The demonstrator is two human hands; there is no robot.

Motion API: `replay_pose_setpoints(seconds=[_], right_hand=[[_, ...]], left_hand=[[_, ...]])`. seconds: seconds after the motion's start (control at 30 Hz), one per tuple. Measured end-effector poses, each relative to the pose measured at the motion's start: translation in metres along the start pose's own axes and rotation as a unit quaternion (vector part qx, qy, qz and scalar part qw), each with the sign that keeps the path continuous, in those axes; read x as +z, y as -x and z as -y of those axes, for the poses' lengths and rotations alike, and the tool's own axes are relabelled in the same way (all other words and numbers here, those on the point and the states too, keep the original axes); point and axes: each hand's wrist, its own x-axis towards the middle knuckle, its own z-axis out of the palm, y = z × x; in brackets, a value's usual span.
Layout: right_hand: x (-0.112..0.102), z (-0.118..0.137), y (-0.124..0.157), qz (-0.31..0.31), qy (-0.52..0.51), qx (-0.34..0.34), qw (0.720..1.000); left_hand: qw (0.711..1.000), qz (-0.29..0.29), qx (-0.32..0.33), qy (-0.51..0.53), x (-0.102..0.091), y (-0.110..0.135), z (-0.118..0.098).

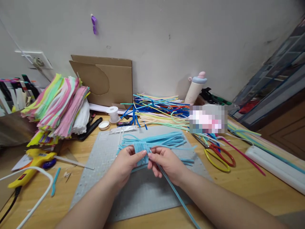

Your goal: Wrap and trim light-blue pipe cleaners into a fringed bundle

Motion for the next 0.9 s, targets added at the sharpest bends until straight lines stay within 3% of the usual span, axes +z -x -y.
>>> replay_pose_setpoints(seconds=[0.4, 0.5, 0.67, 0.8, 0.9], right_hand=[[-0.002, -0.015, 0.006, -0.023, 0.049, 0.031, 0.998], [-0.002, -0.016, 0.005, -0.016, 0.046, 0.018, 0.999], [-0.005, -0.013, 0.004, -0.042, 0.037, -0.024, 0.998], [-0.004, -0.012, 0.007, -0.056, 0.056, -0.034, 0.996], [-0.004, -0.013, 0.009, -0.056, 0.036, -0.022, 0.998]], left_hand=[[1.000, -0.013, -0.016, 0.018, 0.004, 0.000, 0.014], [0.999, -0.030, -0.001, 0.018, 0.002, -0.003, 0.015], [0.999, 0.006, 0.007, 0.051, -0.001, -0.006, 0.016], [0.998, -0.013, 0.008, 0.059, 0.002, -0.004, 0.018], [0.998, 0.010, 0.005, 0.069, 0.003, -0.003, 0.018]])
